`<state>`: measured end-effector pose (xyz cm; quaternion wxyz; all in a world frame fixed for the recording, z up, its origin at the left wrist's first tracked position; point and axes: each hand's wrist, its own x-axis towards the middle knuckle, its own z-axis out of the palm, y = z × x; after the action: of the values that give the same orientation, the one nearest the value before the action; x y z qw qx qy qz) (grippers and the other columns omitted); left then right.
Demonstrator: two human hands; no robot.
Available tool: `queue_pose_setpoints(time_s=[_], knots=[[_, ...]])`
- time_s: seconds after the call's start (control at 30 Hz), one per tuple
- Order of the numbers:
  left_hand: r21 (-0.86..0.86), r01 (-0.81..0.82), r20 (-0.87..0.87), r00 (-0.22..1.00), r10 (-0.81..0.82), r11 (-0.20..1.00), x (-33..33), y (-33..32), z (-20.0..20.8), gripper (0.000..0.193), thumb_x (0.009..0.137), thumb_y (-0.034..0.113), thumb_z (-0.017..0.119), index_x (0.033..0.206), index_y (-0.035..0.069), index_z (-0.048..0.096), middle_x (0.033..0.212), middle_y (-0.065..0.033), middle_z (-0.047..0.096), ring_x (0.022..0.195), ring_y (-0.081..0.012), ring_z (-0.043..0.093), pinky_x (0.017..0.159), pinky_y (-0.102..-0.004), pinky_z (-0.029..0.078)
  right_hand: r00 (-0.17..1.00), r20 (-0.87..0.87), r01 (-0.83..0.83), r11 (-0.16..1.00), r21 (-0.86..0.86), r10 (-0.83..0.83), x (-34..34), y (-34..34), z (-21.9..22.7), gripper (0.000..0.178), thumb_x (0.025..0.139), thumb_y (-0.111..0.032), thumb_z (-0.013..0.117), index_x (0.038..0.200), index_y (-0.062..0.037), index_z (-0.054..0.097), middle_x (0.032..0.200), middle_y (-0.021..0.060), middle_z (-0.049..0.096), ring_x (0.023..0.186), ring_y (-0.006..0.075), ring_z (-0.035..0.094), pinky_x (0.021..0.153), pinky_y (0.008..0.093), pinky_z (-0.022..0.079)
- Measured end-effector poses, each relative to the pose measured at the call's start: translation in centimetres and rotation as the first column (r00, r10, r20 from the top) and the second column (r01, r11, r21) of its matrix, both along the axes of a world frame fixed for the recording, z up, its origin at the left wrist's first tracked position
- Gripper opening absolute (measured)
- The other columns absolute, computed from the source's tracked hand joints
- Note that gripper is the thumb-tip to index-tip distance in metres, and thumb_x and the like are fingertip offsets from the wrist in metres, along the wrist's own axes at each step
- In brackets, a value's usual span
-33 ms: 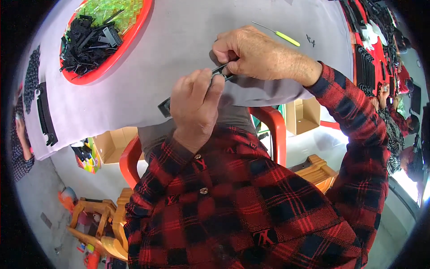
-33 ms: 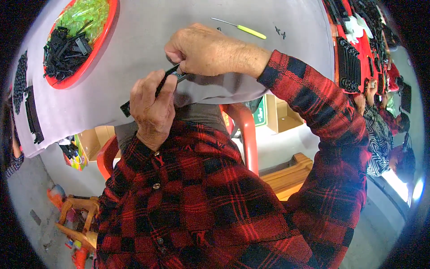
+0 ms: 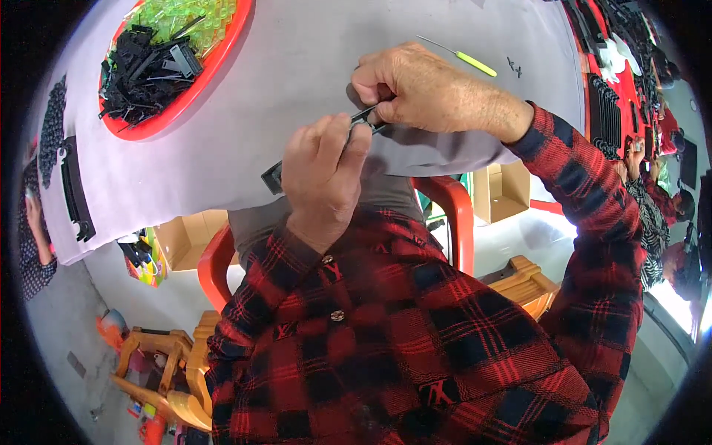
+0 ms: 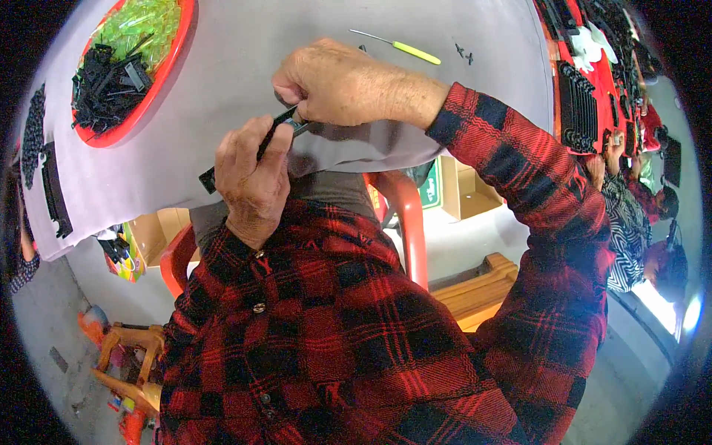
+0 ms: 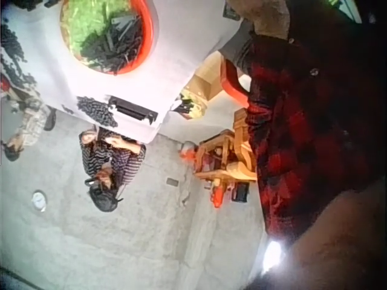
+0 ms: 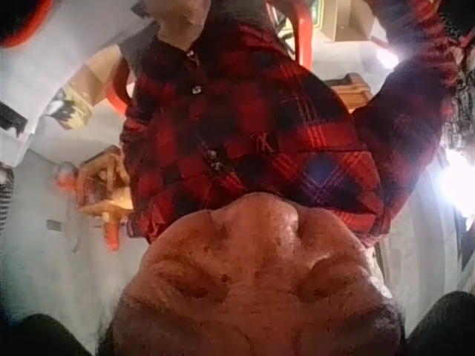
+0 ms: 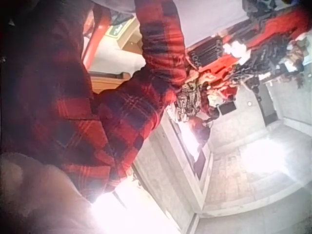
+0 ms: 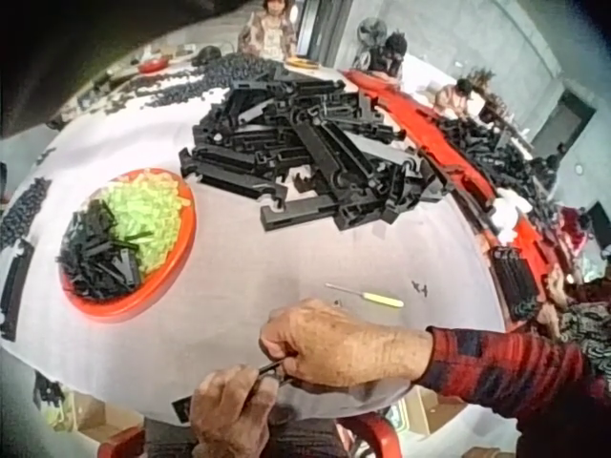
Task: The person assembles small plastic and metal components by inserting metal pins and small black components into a black plastic housing, using tweezers to manipulate the parts.
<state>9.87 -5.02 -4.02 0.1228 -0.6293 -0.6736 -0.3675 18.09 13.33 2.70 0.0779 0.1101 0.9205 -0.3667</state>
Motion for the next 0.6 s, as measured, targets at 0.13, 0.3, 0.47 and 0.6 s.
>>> queue_pose_setpoints(time_s=[0.13, 0.3, 0.47, 0.6], knots=[[0.011, 0.009, -0.001, 1.000, -0.009, 1.000, -0.04, 0.13, -0.13, 0.029, 0.072, 0.003, 0.065, 0.102, 0.005, 0.064, 0.107, -0.0107, 0.057, 0.097, -0.0280, 0.061, 0.072, -0.0413, 0.049, 1.000, 0.011, 0.003, 1.000, -0.001, -0.003, 0.07, 0.02, -0.01, 0.019, 0.071, -0.002, 0.070, 0.072, 0.0014, 0.051, 0.069, 0.0169, 0.057, 0.071, 0.0363, 0.059, 0.066, 0.0442, 0.046], [0.011, 0.020, 0.001, 1.000, -0.020, 1.000, -0.04, 0.15, 0.24, 0.031, 0.071, 0.002, 0.065, 0.102, 0.004, 0.064, 0.107, -0.0111, 0.057, 0.096, -0.0283, 0.061, 0.072, -0.0412, 0.049, 1.000, -0.027, -0.015, 0.999, 0.032, 0.016, 0.18, -0.05, -0.04, 0.018, 0.070, -0.001, 0.069, 0.072, 0.0014, 0.051, 0.069, 0.0174, 0.057, 0.072, 0.0380, 0.059, 0.066, 0.0448, 0.046], [0.012, 0.017, 0.009, 1.000, -0.017, 1.000, 0.03, 0.18, -0.12, 0.031, 0.072, 0.002, 0.066, 0.102, 0.004, 0.063, 0.108, -0.0108, 0.057, 0.096, -0.0278, 0.061, 0.072, -0.0414, 0.049, 0.999, -0.036, -0.029, 0.998, 0.056, 0.031, 0.13, -0.21, -0.05, 0.014, 0.070, 0.000, 0.066, 0.072, 0.0011, 0.053, 0.071, 0.0179, 0.059, 0.075, 0.0394, 0.060, 0.067, 0.0463, 0.046], [0.026, 0.018, 0.004, 1.000, -0.018, 0.999, 0.01, 0.19, -0.23, 0.031, 0.072, 0.002, 0.067, 0.102, 0.004, 0.064, 0.108, -0.0098, 0.057, 0.096, -0.0270, 0.061, 0.072, -0.0410, 0.049, 0.994, -0.074, -0.068, 0.989, 0.131, 0.078, 0.18, -0.35, 0.11, 0.010, 0.071, -0.001, 0.065, 0.075, 0.0006, 0.056, 0.076, 0.0182, 0.061, 0.080, 0.0406, 0.061, 0.069, 0.0484, 0.048]])
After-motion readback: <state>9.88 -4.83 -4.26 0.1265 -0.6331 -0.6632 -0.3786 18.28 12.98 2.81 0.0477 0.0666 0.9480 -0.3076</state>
